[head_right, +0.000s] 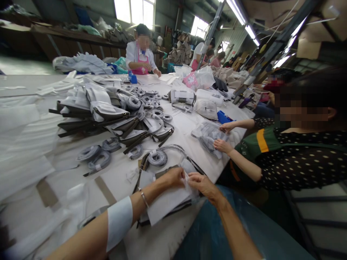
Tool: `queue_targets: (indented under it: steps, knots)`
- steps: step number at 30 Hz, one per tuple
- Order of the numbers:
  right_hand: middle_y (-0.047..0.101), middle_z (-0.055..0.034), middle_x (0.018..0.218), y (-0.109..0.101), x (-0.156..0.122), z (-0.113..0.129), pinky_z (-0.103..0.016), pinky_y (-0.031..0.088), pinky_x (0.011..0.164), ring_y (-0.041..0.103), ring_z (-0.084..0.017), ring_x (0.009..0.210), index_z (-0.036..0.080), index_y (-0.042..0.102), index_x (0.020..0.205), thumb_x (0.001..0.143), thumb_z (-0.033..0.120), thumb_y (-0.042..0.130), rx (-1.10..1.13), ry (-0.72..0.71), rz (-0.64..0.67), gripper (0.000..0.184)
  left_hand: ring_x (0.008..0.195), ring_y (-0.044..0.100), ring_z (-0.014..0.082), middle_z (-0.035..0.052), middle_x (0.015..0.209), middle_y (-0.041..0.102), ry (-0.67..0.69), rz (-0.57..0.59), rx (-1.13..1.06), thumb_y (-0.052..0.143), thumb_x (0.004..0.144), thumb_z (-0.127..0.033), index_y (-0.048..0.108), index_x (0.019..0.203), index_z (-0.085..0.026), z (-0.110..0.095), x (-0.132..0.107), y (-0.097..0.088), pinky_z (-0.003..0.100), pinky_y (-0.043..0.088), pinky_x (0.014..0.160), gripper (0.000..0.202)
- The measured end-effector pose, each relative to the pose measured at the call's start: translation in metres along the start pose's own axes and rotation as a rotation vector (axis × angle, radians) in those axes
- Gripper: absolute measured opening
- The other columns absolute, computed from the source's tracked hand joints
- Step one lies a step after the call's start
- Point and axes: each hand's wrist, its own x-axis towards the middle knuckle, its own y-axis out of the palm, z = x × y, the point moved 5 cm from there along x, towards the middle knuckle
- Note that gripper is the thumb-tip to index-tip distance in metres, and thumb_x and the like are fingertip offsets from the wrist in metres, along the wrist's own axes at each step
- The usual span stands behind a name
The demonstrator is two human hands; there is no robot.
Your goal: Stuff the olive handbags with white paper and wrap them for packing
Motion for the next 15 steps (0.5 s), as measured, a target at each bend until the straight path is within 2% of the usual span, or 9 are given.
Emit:
queue_targets:
  steps: [2,3,5,7,9,12,14,15]
  knots:
    - [0.056,-0.0115,0.135,-0.002,-0.002,0.005,-0.033,0.041,0.097,0.052,-0.027,0.118,0.017,0.074,0.078,0.068,0.063,0.07,-0.069,-0.055,-0.033,0.047,0.104,0.06,0.0299,0.0061,0.096,0.065,0.055,-0.011,0.053,0.072,0.07,-0.017,0.056,0.096,-0.021,-0.006,0.001,-0.003,0.042,0.045,0.094,0.031]
    - [0.053,-0.0111,0.139,-0.003,-0.003,0.005,-0.033,0.042,0.097,0.053,-0.026,0.118,0.018,0.074,0.08,0.07,0.059,0.069,-0.081,-0.056,-0.036,0.043,0.106,0.059,0.0293,0.0063,0.101,0.065,0.077,-0.004,0.066,0.07,0.071,-0.017,0.054,0.102,-0.021,-0.008,0.001,-0.004,0.043,0.044,0.096,0.035]
    - [0.052,-0.0089,0.142,-0.006,-0.004,0.0,-0.031,0.046,0.084,0.059,-0.02,0.098,0.019,0.075,0.088,0.071,0.048,0.065,-0.043,-0.016,-0.044,0.035,0.102,0.06,0.025,0.0049,0.102,0.065,0.117,0.03,0.056,0.066,0.073,-0.015,0.052,0.109,-0.021,-0.006,0.002,-0.007,0.038,0.047,0.092,0.039]
    - [0.059,-0.0082,0.132,-0.01,-0.003,-0.008,-0.028,0.043,0.066,0.055,-0.012,0.071,0.019,0.073,0.099,0.069,0.04,0.061,0.04,0.051,-0.084,0.039,0.088,0.061,0.0187,0.0023,0.095,0.066,0.144,0.083,0.006,0.061,0.075,-0.012,0.05,0.112,-0.02,-0.001,0.003,-0.008,0.03,0.05,0.079,0.04]
    - [0.066,-0.0071,0.114,-0.012,0.001,-0.014,-0.025,0.037,0.056,0.046,-0.008,0.057,0.017,0.068,0.11,0.068,0.038,0.062,0.083,0.081,-0.133,0.047,0.072,0.058,0.0128,-0.0006,0.087,0.065,0.157,0.134,-0.061,0.054,0.076,-0.007,0.047,0.118,-0.017,0.005,0.005,-0.008,0.023,0.047,0.064,0.044]
    - [0.066,-0.005,0.102,-0.011,0.008,-0.014,-0.024,0.03,0.05,0.044,-0.008,0.054,0.016,0.059,0.113,0.065,0.042,0.068,0.065,0.068,-0.169,0.055,0.06,0.053,0.0086,-0.0027,0.084,0.064,0.152,0.167,-0.136,0.05,0.074,-0.002,0.042,0.127,-0.017,0.011,0.008,-0.004,0.019,0.041,0.054,0.056]
    - [0.065,-0.0026,0.094,-0.009,0.011,-0.011,-0.023,0.028,0.049,0.045,-0.008,0.054,0.017,0.056,0.112,0.063,0.043,0.071,0.042,0.073,-0.157,0.058,0.061,0.053,0.0083,-0.0033,0.083,0.063,0.14,0.158,-0.155,0.05,0.073,-0.002,0.042,0.131,-0.018,0.012,0.01,-0.001,0.018,0.041,0.055,0.061]
    - [0.062,0.0005,0.083,-0.008,0.012,-0.009,-0.023,0.027,0.049,0.044,-0.009,0.053,0.017,0.055,0.113,0.062,0.044,0.072,0.018,0.079,-0.138,0.06,0.062,0.054,0.0086,-0.0036,0.082,0.063,0.131,0.141,-0.154,0.051,0.073,-0.002,0.042,0.132,-0.018,0.012,0.011,0.001,0.019,0.041,0.056,0.063]
